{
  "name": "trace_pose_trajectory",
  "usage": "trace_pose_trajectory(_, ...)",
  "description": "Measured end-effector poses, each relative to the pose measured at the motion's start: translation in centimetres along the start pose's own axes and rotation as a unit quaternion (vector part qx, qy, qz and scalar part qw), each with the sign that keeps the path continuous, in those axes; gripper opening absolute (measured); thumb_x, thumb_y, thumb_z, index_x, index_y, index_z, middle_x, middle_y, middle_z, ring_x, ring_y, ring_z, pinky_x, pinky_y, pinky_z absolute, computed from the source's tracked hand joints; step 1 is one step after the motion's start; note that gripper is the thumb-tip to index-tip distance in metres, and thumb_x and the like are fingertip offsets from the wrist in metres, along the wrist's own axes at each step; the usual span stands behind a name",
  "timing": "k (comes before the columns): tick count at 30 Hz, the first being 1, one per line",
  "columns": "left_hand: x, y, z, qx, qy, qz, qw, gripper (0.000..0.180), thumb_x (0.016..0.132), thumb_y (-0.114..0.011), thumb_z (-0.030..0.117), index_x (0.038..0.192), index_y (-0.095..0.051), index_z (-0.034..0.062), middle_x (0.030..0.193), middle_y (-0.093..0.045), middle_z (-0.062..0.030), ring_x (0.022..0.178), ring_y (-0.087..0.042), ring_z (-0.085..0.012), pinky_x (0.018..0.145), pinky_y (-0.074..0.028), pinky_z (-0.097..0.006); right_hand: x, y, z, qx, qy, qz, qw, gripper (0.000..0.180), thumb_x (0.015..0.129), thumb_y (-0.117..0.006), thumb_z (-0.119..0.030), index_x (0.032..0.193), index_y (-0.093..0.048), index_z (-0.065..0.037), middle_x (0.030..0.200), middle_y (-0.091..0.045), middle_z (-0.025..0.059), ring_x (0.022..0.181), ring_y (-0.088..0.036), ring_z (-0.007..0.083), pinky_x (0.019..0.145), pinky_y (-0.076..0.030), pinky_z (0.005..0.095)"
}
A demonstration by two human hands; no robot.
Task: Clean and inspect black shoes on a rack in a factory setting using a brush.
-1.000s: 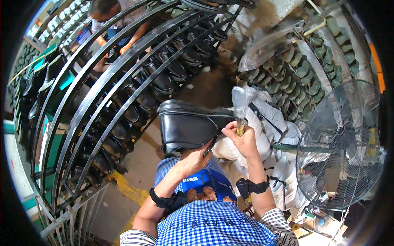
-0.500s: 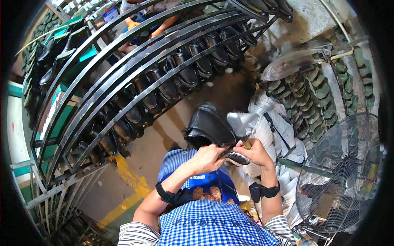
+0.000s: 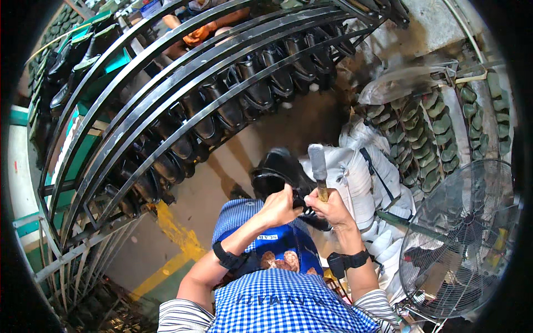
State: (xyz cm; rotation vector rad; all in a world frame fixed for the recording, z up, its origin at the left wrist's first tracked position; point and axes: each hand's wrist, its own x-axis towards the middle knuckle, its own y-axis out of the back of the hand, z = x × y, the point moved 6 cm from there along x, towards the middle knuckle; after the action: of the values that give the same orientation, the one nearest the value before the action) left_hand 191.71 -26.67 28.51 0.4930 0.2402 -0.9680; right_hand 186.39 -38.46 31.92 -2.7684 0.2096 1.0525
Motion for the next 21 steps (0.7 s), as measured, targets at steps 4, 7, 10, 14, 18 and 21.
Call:
trace_pose_trajectory(4, 0.4, 1.7, 2.0, 0.054, -0.027, 0.011, 0.998, 0.038, 0.069, -0.065, 0.022, 0.086, -0.046, -0.0057, 0.076, -0.058, -0.0253, 0.075, -0.058, -0.0405, 0.066, -0.046, -0.045, 0.4, -0.4, -1.6, -0.086, 0.071, 0.019, 0.994, 0.017, 0.08, -0.062, -0.015, 0.069, -0.058, -0.002, 0.056, -0.05, -0.0023, 0.05, -0.043, 0.006, 0.045, -0.035, 0.0235)
trace_pose_trajectory(7, 0.3, 1.9, 2.5, 0.042, -0.067, -0.003, 0.997, 0.036, 0.069, -0.064, 0.021, 0.085, -0.046, -0.0055, 0.076, -0.057, -0.0261, 0.076, -0.057, -0.041, 0.065, -0.046, -0.044, 0.6, -0.5, -2.5, -0.245, 0.144, 0.066, 0.957, 0.017, 0.08, -0.061, -0.014, 0.074, -0.06, 0.001, 0.061, -0.055, -0.0011, 0.056, -0.047, 0.0084, 0.051, -0.04, 0.0269)
trace_pose_trajectory(10, 0.3, 2.7, 2.0, -0.156, -0.069, -0.019, 0.985, 0.046, 0.066, -0.065, 0.01, 0.104, -0.046, -0.0055, 0.086, -0.059, -0.0178, 0.081, -0.059, -0.022, 0.071, -0.046, -0.032, 1.2, 0.4, -2.4, -0.147, 0.122, 0.051, 0.98, 0.016, 0.079, -0.063, -0.014, 0.075, -0.06, 0.0, 0.064, -0.056, -0.0009, 0.06, -0.048, 0.0073, 0.055, -0.041, 0.026)
trace_pose_trajectory(14, 1.1, 2.2, 1.2, -0.232, -0.051, -0.042, 0.971, 0.04, 0.068, -0.064, 0.005, 0.104, -0.05, -0.0023, 0.083, -0.058, -0.0074, 0.077, -0.052, -0.0114, 0.07, -0.045, -0.027, 1.0, 0.7, -2.9, -0.148, 0.104, 0.032, 0.983, 0.014, 0.079, -0.064, -0.014, 0.073, -0.059, -0.002, 0.063, -0.052, -0.0037, 0.058, -0.043, 0.0053, 0.053, -0.038, 0.0233)
trace_pose_trajectory(18, 1.1, 1.6, 1.5, -0.201, -0.065, -0.048, 0.976, 0.024, 0.072, -0.06, 0.006, 0.095, -0.056, -0.002, 0.076, -0.057, -0.0056, 0.072, -0.05, -0.0107, 0.066, -0.045, -0.028, 0.2, -1.5, -5.0, -0.191, 0.163, 0.032, 0.967, 0.021, 0.078, -0.064, -0.016, 0.071, -0.056, 0.003, 0.056, -0.047, -0.0021, 0.055, -0.04, 0.0066, 0.049, -0.036, 0.0258)
trace_pose_trajectory(21, 0.9, 1.5, 2.3, -0.197, -0.095, -0.054, 0.974, 0.023, 0.073, -0.057, 0.006, 0.094, -0.055, -0.0033, 0.072, -0.056, -0.0068, 0.069, -0.048, -0.0106, 0.063, -0.044, -0.029, 0.7, 0.0, -4.8, -0.279, 0.135, 0.072, 0.948, 0.025, 0.077, -0.065, -0.021, 0.072, -0.059, 0.003, 0.054, -0.051, 0.0039, 0.052, -0.041, 0.0072, 0.049, -0.037, 0.0275)
